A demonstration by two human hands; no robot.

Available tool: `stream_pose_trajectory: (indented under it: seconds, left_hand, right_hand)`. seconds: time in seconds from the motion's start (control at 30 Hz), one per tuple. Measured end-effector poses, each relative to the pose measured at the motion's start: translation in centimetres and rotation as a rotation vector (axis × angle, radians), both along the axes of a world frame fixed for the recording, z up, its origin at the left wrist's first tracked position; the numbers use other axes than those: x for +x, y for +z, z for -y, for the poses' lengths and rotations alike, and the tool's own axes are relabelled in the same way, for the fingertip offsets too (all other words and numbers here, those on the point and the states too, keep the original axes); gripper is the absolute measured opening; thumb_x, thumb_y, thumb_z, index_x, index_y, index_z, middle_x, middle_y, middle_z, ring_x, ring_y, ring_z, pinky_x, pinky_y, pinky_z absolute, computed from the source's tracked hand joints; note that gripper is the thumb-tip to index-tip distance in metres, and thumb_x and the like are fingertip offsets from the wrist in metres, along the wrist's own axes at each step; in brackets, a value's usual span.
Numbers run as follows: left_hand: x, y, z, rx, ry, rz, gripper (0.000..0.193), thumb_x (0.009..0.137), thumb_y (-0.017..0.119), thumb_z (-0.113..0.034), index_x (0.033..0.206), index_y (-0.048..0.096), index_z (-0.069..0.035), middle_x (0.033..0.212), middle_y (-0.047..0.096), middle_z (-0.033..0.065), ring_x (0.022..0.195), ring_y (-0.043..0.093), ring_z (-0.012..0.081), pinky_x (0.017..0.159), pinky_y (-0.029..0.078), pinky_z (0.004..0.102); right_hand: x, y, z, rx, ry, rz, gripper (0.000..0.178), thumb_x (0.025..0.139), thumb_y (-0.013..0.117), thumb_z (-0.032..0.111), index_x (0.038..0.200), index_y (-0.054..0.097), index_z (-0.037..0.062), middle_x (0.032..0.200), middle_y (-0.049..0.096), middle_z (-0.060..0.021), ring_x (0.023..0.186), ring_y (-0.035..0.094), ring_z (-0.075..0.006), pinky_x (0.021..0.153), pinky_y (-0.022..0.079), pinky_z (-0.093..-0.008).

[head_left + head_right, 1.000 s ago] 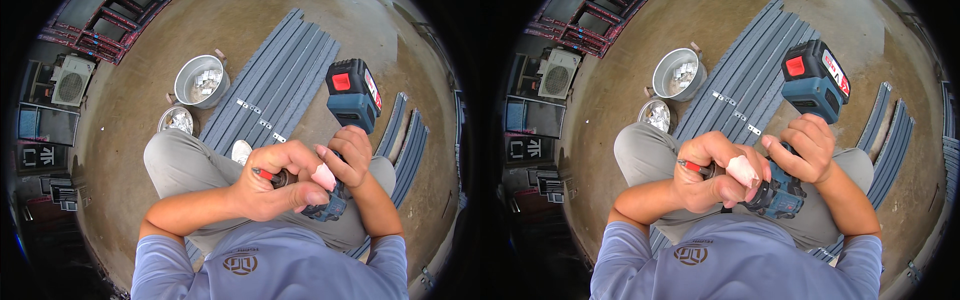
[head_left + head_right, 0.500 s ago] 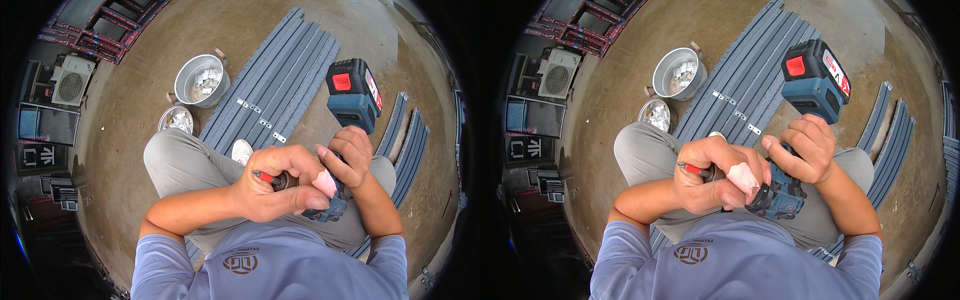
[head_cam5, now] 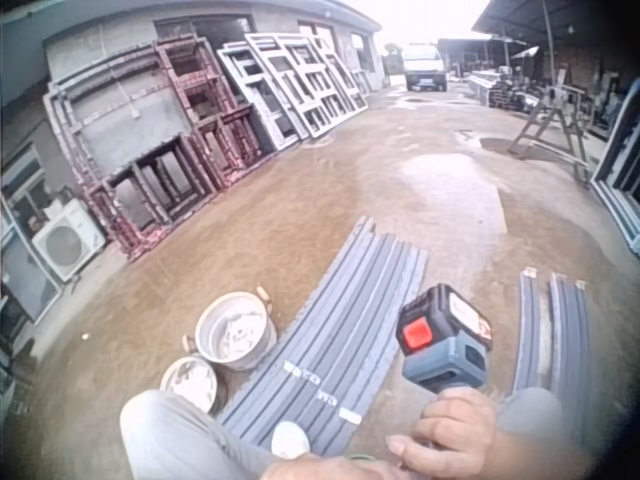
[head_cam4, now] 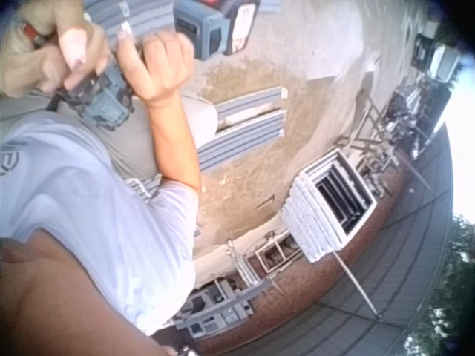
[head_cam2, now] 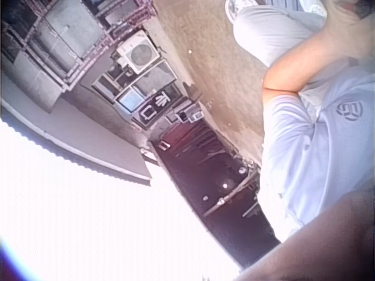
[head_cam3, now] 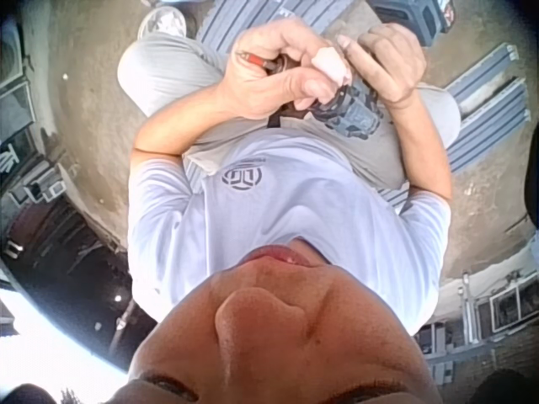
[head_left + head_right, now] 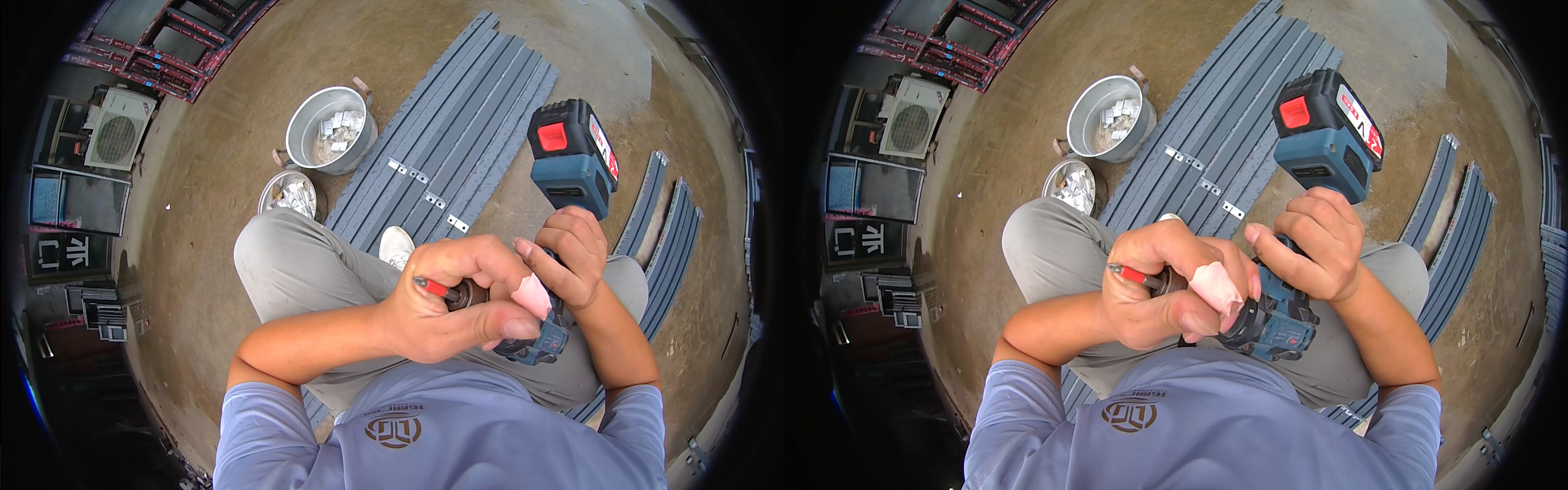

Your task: The person sits on the floor and uses a cordless drill to attach metal brackets to long metal bars. They repeatedly pick up brackets and screws, position them on the bars, and drive the screws in with the drill.

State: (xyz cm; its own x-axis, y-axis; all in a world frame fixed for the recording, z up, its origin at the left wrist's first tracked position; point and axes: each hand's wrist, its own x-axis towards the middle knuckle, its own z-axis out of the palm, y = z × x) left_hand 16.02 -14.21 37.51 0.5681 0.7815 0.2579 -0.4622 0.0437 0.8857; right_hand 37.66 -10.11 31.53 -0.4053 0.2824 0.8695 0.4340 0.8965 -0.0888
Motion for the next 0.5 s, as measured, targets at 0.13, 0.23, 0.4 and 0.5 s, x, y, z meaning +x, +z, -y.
stream_pose_trajectory:
  seconds: [0.13, 0.23, 0.4, 0.5]
  left_hand:
    - [0.6, -0.5, 0.0, 0.007, 0.046, 0.101, 0.015, 0.097, 0.071, -0.003, 0.110, 0.062, -0.003, 0.074, 0.067, 0.0053, 0.063, 0.060, 0.0092, 0.065, 0.046, 0.0292]
    - [0.9, -0.7, 0.0, 0.028, 0.073, 0.145, 0.021, 0.097, 0.071, -0.002, 0.116, 0.062, -0.002, 0.081, 0.070, 0.0063, 0.061, 0.058, 0.0053, 0.054, 0.043, 0.0210]
    - [0.7, -0.5, -0.6, -0.027, 0.072, 0.082, 0.032, 0.102, 0.068, -0.021, 0.124, 0.051, -0.004, 0.075, 0.061, 0.0035, 0.079, 0.061, 0.0143, 0.087, 0.049, 0.0389]
    - [1.1, -0.7, -1.3, -0.019, 0.182, 0.037, 0.040, 0.104, 0.065, -0.026, 0.132, 0.048, -0.004, 0.077, 0.060, 0.0037, 0.091, 0.062, 0.0166, 0.094, 0.049, 0.0402]
  right_hand:
    - [0.0, 0.0, 0.0, -0.027, 0.015, 0.007, 0.036, 0.066, 0.078, 0.014, 0.102, 0.073, 0.0088, 0.074, 0.058, -0.0026, 0.067, 0.059, -0.0215, 0.065, 0.051, -0.0353]
    - [-0.1, 0.0, 0.0, -0.062, 0.040, -0.003, 0.037, 0.067, 0.078, 0.015, 0.102, 0.073, 0.0076, 0.074, 0.058, -0.0032, 0.067, 0.059, -0.0222, 0.065, 0.051, -0.0359]
    - [-0.5, -1.5, -0.2, -0.261, 0.179, -0.100, 0.035, 0.069, 0.079, 0.016, 0.100, 0.071, 0.0025, 0.073, 0.057, -0.0046, 0.063, 0.057, -0.0230, 0.059, 0.045, -0.0360]
    - [-0.9, -2.8, 0.8, -0.545, 0.232, -0.110, 0.027, 0.075, 0.079, 0.008, 0.099, 0.069, 0.0020, 0.076, 0.061, -0.0072, 0.066, 0.061, -0.0232, 0.060, 0.045, -0.0351]
